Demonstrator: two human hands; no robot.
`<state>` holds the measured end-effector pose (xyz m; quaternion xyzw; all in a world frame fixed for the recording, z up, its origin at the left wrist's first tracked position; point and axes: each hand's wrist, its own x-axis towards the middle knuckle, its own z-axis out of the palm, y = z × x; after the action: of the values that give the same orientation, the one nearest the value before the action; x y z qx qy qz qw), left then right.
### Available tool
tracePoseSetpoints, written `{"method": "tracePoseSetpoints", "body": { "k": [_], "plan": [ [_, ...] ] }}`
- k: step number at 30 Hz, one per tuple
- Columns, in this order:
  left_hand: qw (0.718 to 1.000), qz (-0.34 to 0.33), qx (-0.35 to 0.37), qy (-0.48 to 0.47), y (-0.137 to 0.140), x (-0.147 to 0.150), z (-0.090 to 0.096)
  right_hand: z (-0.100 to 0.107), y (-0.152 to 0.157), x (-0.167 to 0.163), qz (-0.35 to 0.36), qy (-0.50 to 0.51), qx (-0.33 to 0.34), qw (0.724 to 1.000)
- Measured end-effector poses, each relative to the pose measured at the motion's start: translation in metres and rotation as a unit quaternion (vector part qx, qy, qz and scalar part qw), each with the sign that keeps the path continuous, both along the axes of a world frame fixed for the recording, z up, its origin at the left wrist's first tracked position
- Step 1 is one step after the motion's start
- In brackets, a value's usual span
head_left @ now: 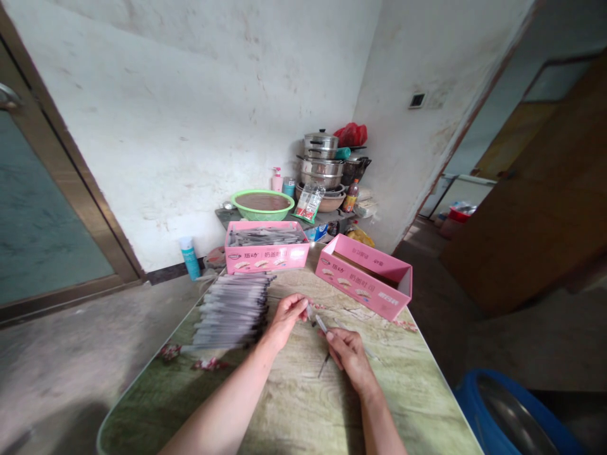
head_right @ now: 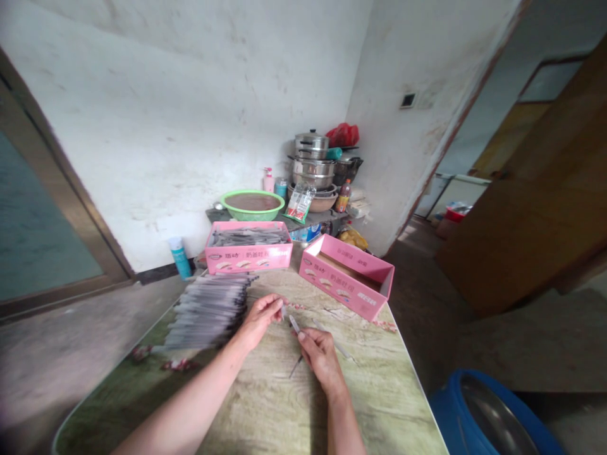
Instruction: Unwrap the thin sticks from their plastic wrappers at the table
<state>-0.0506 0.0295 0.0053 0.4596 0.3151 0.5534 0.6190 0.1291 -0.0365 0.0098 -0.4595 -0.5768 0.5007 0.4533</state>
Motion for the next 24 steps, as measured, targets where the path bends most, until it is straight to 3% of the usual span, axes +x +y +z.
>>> {"method": "tracePoseSetpoints", "body": {
  "k": [10,16,24],
  "plan": [
    [0.999,0.008,0.027,0.039,-0.003,0.01,0.002,0.0,0.001,-0.001,0.001,-0.017,-0.007,1.0],
    [0.999,0.03,0.004,0.026,-0.004,0.016,-0.001,0.0,0.0,-0.002,-0.007,-0.027,0.007,1.0],
    [0.999,0.023,-0.008,-0.02,-0.009,0.023,-0.001,-0.002,-0.002,-0.001,0.024,0.102,-0.045,0.993]
  ]
}}
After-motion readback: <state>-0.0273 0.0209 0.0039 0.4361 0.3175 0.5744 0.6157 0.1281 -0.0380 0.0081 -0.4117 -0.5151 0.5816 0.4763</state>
